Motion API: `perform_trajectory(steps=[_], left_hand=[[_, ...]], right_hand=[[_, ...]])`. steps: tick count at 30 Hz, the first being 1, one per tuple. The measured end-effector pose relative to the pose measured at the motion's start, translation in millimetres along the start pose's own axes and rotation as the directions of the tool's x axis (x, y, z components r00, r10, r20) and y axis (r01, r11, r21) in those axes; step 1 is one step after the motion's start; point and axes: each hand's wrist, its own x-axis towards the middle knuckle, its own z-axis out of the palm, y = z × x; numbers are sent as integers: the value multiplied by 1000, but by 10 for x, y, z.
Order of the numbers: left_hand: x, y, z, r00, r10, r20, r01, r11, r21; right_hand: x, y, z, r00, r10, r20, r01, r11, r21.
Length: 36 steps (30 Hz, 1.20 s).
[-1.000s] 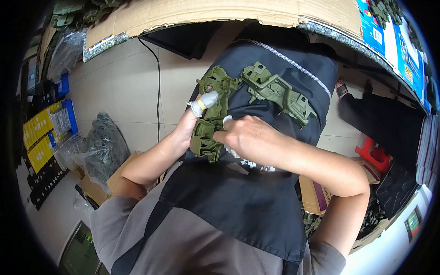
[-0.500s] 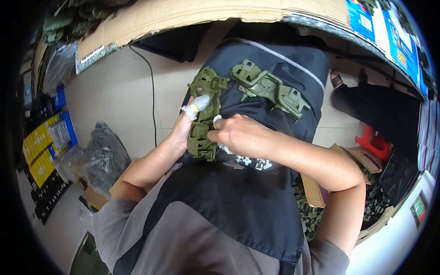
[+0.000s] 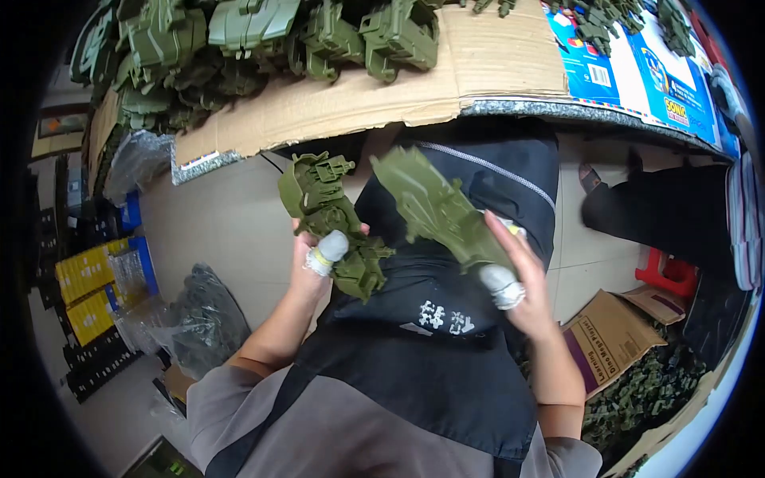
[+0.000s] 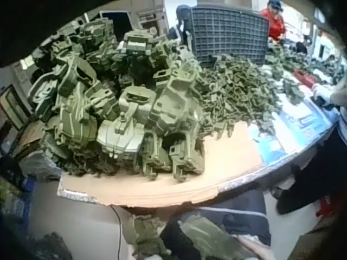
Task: The person assembles and inspects green plastic components for toy model tanks by hand at a factory workbench.
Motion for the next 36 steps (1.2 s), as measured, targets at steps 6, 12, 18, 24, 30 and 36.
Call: perform_trajectory(steps=[6,12,18,24,30,36], left_hand=[[-13,-102,329,994,98,-53,-98,995,10],[-70,-335,265,919,362,-154,-341,928,148],[11,-160,223,944,303,-133,-307,952,-14],[88,-29,359,887,452,-97,-459,886,-68],[-60,726,580,778,282,561,-521,-209,828],[250,186,443,720,-314,619,-598,172,783]], right_hand=[[113,-99,629,991,-123,42,120,990,73],[107,-175,676,986,-158,47,160,987,-27],[156,16,635,982,-70,177,7,943,332],[281,19,629,838,246,487,-538,521,663],[362,4,253,963,75,258,-31,985,-170],[206,169,345,930,-106,351,231,913,-337]])
